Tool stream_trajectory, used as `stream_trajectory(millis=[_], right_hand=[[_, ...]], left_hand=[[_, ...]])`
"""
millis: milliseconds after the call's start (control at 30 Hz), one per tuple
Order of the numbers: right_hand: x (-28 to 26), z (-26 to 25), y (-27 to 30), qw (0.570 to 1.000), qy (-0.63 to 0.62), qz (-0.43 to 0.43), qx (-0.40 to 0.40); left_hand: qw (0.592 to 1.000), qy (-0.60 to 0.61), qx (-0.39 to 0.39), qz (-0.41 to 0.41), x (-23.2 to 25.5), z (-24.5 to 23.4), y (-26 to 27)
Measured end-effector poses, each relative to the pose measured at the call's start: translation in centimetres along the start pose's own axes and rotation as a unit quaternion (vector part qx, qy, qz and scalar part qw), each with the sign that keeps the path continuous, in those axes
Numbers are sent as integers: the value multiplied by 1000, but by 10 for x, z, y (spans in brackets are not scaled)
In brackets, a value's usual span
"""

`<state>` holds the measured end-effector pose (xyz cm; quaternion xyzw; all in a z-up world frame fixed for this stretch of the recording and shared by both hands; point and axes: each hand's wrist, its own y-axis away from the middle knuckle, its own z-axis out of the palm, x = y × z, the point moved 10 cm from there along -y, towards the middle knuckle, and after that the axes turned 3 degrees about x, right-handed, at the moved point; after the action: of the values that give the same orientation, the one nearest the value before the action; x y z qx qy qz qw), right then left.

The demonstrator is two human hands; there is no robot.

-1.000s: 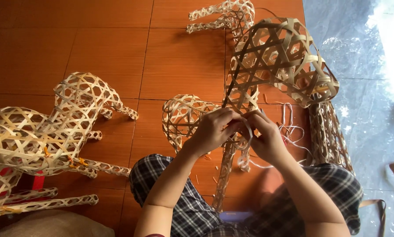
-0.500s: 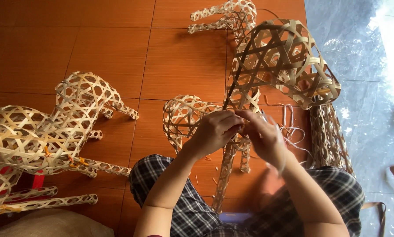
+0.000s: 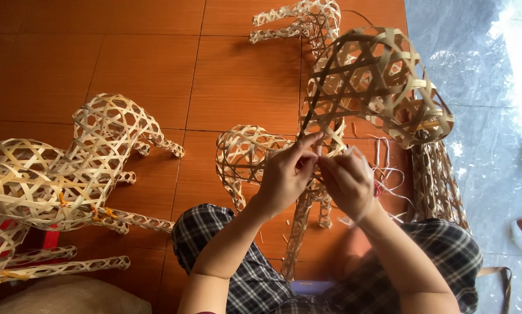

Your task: Weaving and assembling a bamboo giraffe figurine using bamboo strips and plastic ties.

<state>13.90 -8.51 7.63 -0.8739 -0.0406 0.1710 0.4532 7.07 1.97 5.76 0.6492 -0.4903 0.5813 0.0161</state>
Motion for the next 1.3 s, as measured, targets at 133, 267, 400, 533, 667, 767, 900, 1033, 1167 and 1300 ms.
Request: stream_trajectory(millis=[133, 267, 400, 533, 667, 767, 900, 1033, 1167, 1300], right_hand=[[-6, -14, -26, 994, 33, 100, -6], [-9, -17, -31, 994, -5, 112, -9], [30, 5, -10, 938, -125, 302, -117], [60, 41, 48, 728, -365, 561, -149], [56, 35, 37, 695, -409, 585, -82], [57, 31, 32, 730, -368, 565, -112], [40, 12, -9, 868, -262, 402, -127], [36, -10, -19, 982, -41, 180, -33], [24, -13, -10, 992, 16, 125, 4], [-11, -3, -9, 992, 58, 105, -49]], left_hand=[[991, -109, 35, 68, 32, -7, 2], [982, -155, 68, 83, 18, 3, 17], [978, -169, 70, 96, 24, -1, 12], [954, -284, 55, 76, 23, -2, 13], [968, -247, 6, 53, 12, 10, 22], [974, -218, 16, 62, 8, 6, 21], [972, -228, -10, 53, 1, 1, 12], [976, -211, -56, -2, -32, 8, 18], [980, -193, -46, -7, -38, 10, 22], [979, -73, -98, -163, -50, 2, 14]])
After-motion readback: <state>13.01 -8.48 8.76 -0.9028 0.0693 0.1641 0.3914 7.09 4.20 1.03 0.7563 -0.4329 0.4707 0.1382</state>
